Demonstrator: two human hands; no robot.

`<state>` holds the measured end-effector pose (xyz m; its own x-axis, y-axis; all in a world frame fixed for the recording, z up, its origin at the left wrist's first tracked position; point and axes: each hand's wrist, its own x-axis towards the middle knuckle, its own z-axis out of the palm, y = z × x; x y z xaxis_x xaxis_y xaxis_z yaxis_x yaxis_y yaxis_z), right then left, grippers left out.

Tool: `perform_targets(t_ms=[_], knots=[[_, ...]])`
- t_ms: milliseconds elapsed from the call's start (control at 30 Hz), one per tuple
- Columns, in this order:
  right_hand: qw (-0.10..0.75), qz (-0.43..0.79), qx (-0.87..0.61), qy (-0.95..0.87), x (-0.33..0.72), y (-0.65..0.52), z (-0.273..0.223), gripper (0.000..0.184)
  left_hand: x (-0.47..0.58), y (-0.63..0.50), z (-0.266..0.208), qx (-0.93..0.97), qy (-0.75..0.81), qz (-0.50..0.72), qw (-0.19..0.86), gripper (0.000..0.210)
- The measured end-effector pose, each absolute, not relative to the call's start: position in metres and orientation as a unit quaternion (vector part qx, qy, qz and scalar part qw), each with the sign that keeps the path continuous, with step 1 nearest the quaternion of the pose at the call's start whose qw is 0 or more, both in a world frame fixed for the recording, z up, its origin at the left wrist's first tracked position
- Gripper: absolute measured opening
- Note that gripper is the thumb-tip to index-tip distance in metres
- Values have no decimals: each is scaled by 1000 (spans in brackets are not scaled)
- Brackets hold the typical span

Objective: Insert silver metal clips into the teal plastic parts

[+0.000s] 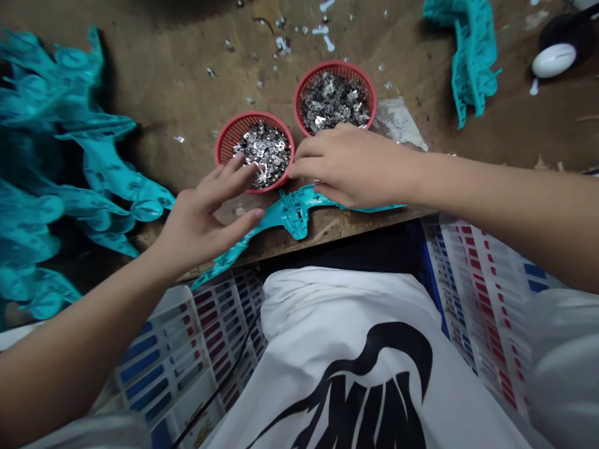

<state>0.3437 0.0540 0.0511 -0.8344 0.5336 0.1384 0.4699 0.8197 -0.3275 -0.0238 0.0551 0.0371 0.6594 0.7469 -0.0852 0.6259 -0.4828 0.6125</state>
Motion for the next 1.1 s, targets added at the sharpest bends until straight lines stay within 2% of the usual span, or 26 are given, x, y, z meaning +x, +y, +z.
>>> perform_targets(t_ms=[67,167,367,467,533,633,700,767,900,1100], knots=[[132,160,-276,-939,336,45,60,47,-17,39,43,812,373,126,430,89],[133,174,-278,-935,328,32,71,46,-6,16,53,748,335,92,566,104],[135,174,-264,-939,323,24,70,52,0,2,69,726,277,19,629,104],[133,185,-284,-932,328,32,64,50,-3,3,65,774,261,29,576,107],[108,199,-312,-923,332,41,60,46,-6,2,55,850,238,33,468,110],[24,207,-368,-906,339,57,55,46,-9,3,36,938,191,-13,288,87],[-20,212,-396,-893,343,64,52,46,-12,5,27,955,171,-61,233,77],[-15,225,-402,-888,347,67,48,44,-15,8,25,957,158,-84,229,76],[48,273,-384,-881,348,65,39,39,-21,18,29,946,161,-85,269,79],[33,303,-374,-876,340,58,34,46,-26,26,17,931,142,-58,331,80]])
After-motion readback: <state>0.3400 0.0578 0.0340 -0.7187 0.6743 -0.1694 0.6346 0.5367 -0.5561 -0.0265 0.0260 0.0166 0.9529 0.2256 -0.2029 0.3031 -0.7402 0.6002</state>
